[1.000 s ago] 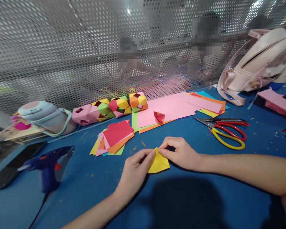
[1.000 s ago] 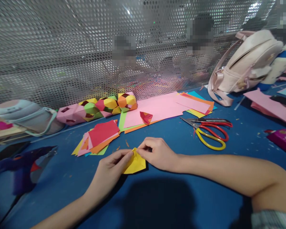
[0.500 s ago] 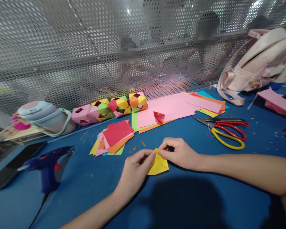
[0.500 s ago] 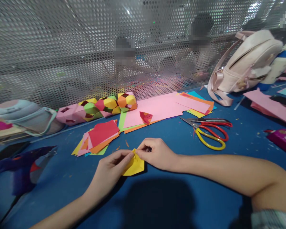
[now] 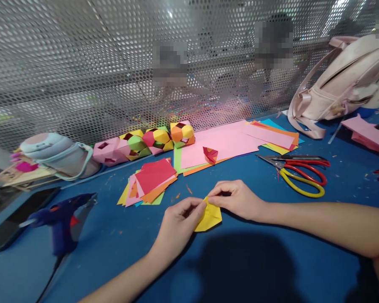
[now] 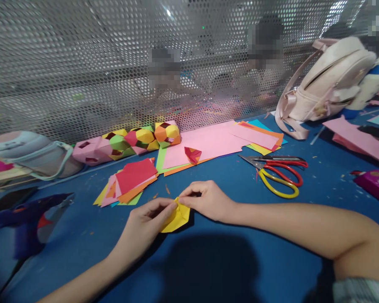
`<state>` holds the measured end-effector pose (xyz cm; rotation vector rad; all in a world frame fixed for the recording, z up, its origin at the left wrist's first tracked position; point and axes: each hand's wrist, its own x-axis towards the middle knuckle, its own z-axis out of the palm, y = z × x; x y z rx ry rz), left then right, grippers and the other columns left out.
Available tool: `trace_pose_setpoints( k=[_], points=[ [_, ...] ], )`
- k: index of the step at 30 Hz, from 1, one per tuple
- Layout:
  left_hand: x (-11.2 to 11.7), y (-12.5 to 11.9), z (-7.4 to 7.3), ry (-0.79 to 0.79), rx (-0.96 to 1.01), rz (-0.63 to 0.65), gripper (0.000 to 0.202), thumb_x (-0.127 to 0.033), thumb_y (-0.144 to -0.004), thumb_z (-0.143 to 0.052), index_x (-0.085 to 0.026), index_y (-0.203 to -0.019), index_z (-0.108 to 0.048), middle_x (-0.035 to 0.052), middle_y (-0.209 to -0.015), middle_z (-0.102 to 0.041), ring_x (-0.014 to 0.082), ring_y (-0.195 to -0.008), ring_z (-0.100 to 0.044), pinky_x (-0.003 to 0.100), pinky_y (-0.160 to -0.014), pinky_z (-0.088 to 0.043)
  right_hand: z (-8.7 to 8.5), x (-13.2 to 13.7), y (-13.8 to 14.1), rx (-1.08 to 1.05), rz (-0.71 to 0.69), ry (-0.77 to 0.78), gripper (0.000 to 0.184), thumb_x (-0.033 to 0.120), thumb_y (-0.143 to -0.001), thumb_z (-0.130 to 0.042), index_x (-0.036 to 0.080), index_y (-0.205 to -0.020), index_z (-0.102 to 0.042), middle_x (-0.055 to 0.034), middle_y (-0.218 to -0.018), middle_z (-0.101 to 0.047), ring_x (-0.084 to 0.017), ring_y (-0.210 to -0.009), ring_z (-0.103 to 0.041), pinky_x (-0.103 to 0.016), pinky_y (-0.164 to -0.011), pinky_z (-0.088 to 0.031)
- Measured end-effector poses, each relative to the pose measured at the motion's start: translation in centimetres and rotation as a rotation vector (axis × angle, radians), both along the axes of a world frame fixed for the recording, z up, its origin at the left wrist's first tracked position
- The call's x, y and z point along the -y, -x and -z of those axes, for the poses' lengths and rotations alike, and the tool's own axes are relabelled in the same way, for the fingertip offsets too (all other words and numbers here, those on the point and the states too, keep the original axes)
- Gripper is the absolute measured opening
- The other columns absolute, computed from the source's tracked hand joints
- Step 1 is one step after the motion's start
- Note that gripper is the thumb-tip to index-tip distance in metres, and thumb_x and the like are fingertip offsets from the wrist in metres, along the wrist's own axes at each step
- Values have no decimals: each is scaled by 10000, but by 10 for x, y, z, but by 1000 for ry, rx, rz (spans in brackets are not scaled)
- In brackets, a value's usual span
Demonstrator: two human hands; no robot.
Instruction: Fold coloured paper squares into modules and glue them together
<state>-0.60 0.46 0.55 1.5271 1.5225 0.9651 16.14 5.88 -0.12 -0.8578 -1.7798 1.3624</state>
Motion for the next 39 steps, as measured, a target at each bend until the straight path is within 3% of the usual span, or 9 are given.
trace_pose_setpoints(
  k=[12,18,33,39],
  points=[
    [-1,-2,-4,17,28,-30,232,-372,-739,-582,-161,-681,-659,-15,-596,-587,109,-549,-480,197,-507,-384,-5,-1,-1,15,-84,73,138,213,-787,-563,130,-747,-665,0,-737,-641,-100,-699,-567,-217,-675,-446],
    [-1,-2,0,54,56,0,249,-385,-744,-574,-154,-687,-646,-13,-580,-563,103,-529,-461,193,-479,-367,-3,-1,-1,42,-50,79,109,224,-758,-600,132,-729,-650,7,-673,-622,-97,-625,-542,-210,-596,-435],
    [1,-3,-1,-8,-58,72,251,-369,-765,-537,-162,-667,-639,-14,-570,-563,110,-530,-466,206,-500,-370,-6,5,-1,74,-71,-108,86,199,-778,-583,144,-731,-630,4,-717,-593,-100,-662,-530,-210,-612,-431],
    [1,-4,-2,58,-8,104,209,-361,-748,-568,-166,-781,-635,-29,-590,-537,105,-528,-450,207,-500,-365,-6,5,-2,93,-26,-146,100,174,-799,-568,148,-716,-619,15,-694,-588,-94,-658,-524,-200,-614,-418]
  ],
)
